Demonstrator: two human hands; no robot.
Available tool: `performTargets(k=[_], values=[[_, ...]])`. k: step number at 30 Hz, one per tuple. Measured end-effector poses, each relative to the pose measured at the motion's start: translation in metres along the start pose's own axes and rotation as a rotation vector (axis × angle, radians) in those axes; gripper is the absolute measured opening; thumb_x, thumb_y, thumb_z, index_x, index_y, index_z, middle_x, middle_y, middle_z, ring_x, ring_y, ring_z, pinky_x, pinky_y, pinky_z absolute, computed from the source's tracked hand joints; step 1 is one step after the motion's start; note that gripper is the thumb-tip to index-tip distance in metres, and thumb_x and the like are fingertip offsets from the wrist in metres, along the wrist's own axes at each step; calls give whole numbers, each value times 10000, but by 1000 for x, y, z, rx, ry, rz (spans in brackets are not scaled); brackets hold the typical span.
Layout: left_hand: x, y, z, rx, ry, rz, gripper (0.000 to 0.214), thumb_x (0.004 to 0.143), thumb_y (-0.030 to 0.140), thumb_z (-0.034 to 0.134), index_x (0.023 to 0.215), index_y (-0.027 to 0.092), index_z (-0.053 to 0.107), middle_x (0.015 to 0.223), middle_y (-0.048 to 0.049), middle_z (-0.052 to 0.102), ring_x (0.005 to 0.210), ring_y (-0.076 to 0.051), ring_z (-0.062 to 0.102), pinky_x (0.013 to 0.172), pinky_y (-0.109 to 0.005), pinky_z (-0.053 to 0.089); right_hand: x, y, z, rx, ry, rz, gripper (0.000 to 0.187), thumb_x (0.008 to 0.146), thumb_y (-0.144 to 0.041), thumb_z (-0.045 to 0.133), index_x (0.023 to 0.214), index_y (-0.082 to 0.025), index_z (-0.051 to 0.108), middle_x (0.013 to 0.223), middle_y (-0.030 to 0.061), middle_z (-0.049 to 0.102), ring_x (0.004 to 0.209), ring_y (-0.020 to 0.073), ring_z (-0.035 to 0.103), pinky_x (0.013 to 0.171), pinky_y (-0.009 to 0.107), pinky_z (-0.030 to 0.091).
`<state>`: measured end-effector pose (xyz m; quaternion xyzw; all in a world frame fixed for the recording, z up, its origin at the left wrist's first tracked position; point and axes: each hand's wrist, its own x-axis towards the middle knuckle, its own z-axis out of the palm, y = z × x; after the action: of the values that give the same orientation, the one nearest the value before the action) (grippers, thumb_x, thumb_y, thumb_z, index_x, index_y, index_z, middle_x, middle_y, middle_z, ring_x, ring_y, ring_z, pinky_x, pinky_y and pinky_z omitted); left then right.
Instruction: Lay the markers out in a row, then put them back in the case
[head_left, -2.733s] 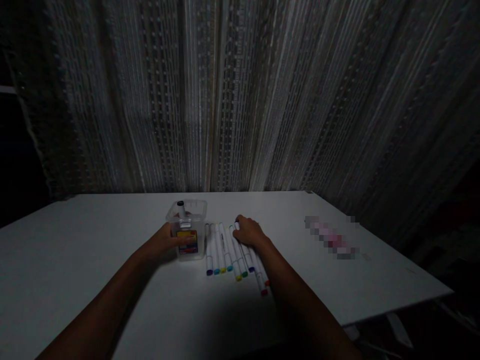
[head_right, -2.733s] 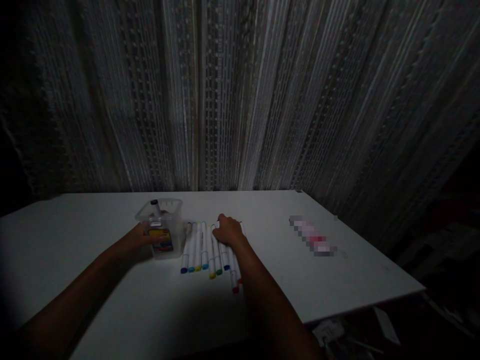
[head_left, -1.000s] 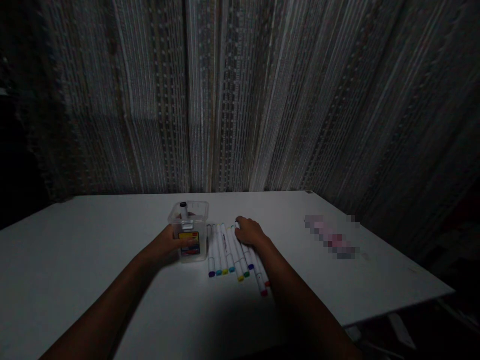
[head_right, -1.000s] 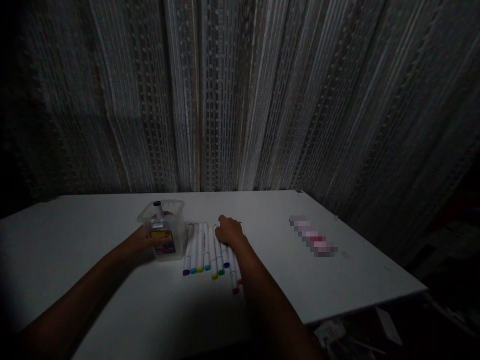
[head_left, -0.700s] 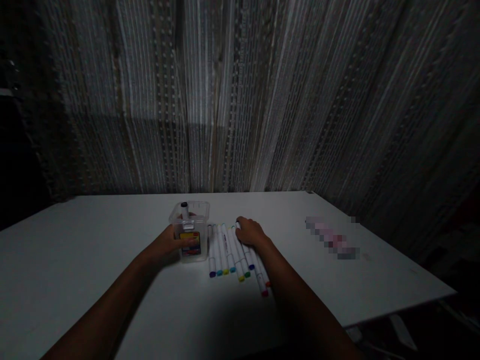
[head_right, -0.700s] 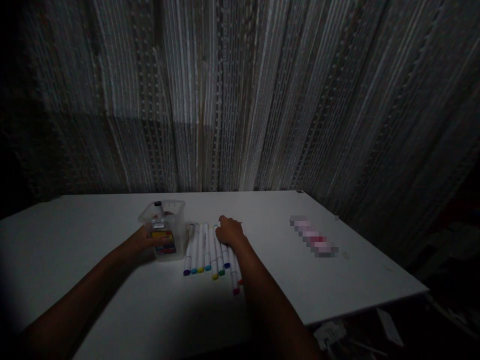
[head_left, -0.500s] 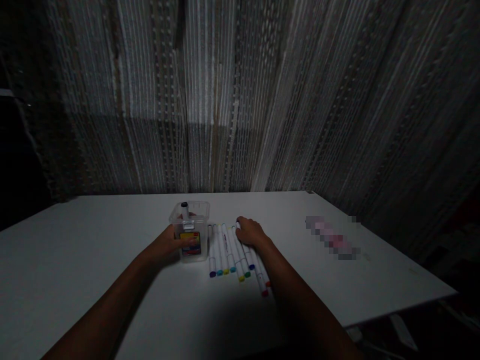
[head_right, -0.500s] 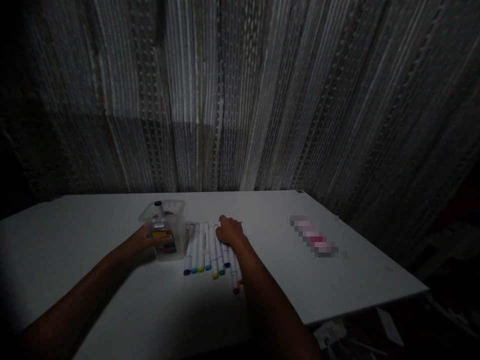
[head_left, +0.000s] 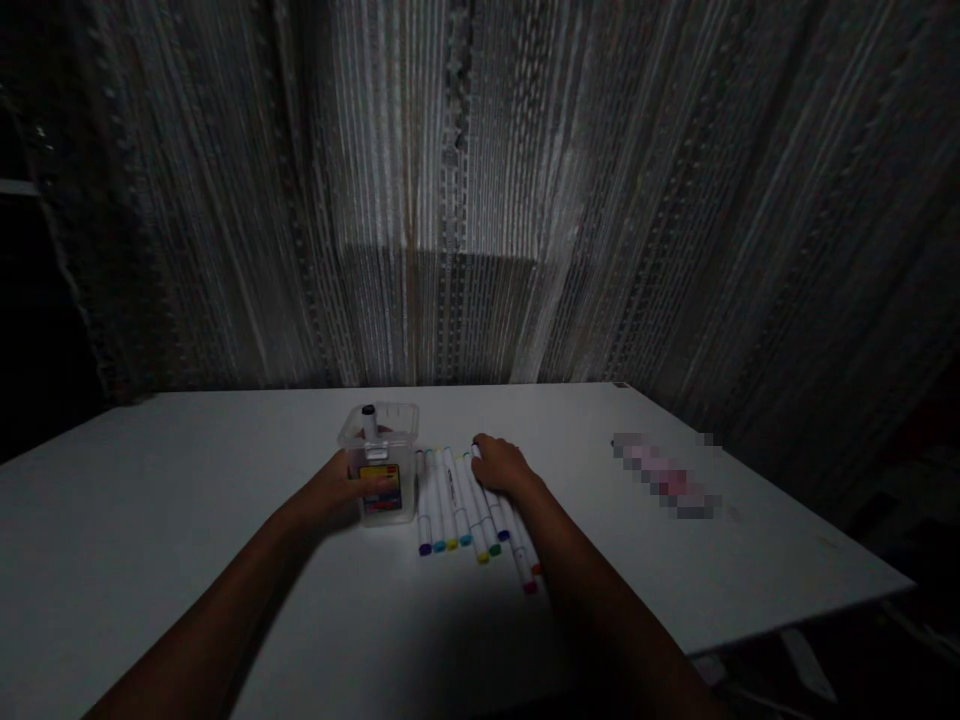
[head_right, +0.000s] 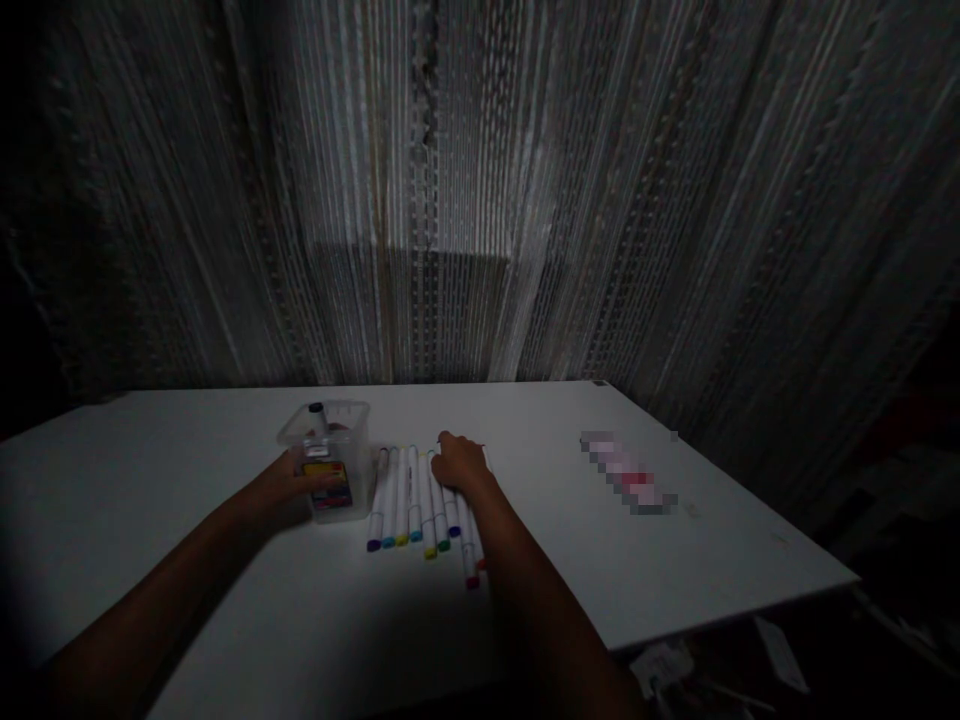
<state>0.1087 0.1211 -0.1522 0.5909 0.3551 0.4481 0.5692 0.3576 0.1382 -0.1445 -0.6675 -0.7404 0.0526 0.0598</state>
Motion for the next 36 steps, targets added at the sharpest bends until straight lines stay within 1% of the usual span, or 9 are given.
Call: performTargets(k=[5,10,14,17,20,23,30,33,36], values=[[1,1,0,25,-3,5,479,531,236,827,960,175,624,869,-65,717,773,-230,681,694,-299,554,0,1,0,6,-5,4,408,827,-238,422,1222,-174,499,1167,135,605,1043,263,578,819,352,422],[1,0,-1,24,3,-1,481,521,243,824,948,171,614,838,-61,715,752,-232,679,679,-300,557,0,2,0,9,-8,0,414,827,-233,414,1227,-166,495,1174,138,600,1053,267,573,826,355,419],[1,-1,-1,41,11,-3,524,534,264,823,996,175,592,854,-68,715,777,-240,682,683,-302,561,1,1,0,6,-9,-2,405,826,-230,414,1216,-165,503,1168,143,602,1049,270,574,824,358,420],[1,-1,-1,46,5,-2,529,532,278,826,995,174,590,858,-70,715,763,-237,682,685,-306,562,0,1,0,3,-9,-1,419,825,-233,413,1230,-166,496,1171,141,601,1051,271,573,828,357,420],[1,-2,-1,25,-9,-8,511,540,270,820,987,169,595,864,-74,715,763,-237,683,694,-313,562,0,1,0,3,-8,6,425,823,-236,415,1233,-168,497,1160,141,606,1042,271,580,825,356,423],[2,-4,-1,7,-13,-4,537,533,250,826,1007,178,585,851,-60,714,754,-226,682,680,-296,559,0,1,-1,3,-10,4,418,823,-237,415,1223,-160,505,1156,149,607,1035,277,583,814,357,430],[2,-8,-4,-9,5,-4,582,518,252,838,1028,172,568,830,-52,709,731,-222,678,657,-293,556,-2,0,-1,-8,-12,2,428,826,-241,415,1240,-164,493,1160,152,605,1043,275,581,815,354,432],[2,-9,-4,-14,-8,30,572,529,269,834,1031,176,576,862,-54,706,746,-222,678,677,-298,559,-2,1,-1,-11,-7,-4,427,828,-245,410,1239,-159,493,1152,149,607,1037,273,583,813,350,432],[2,-7,-3,-6,-22,31,537,535,285,828,1003,170,591,859,-64,705,748,-230,677,676,-310,564,-2,0,-1,-13,-13,-9,422,831,-242,406,1236,-157,492,1152,149,606,1038,267,582,816,345,428]])
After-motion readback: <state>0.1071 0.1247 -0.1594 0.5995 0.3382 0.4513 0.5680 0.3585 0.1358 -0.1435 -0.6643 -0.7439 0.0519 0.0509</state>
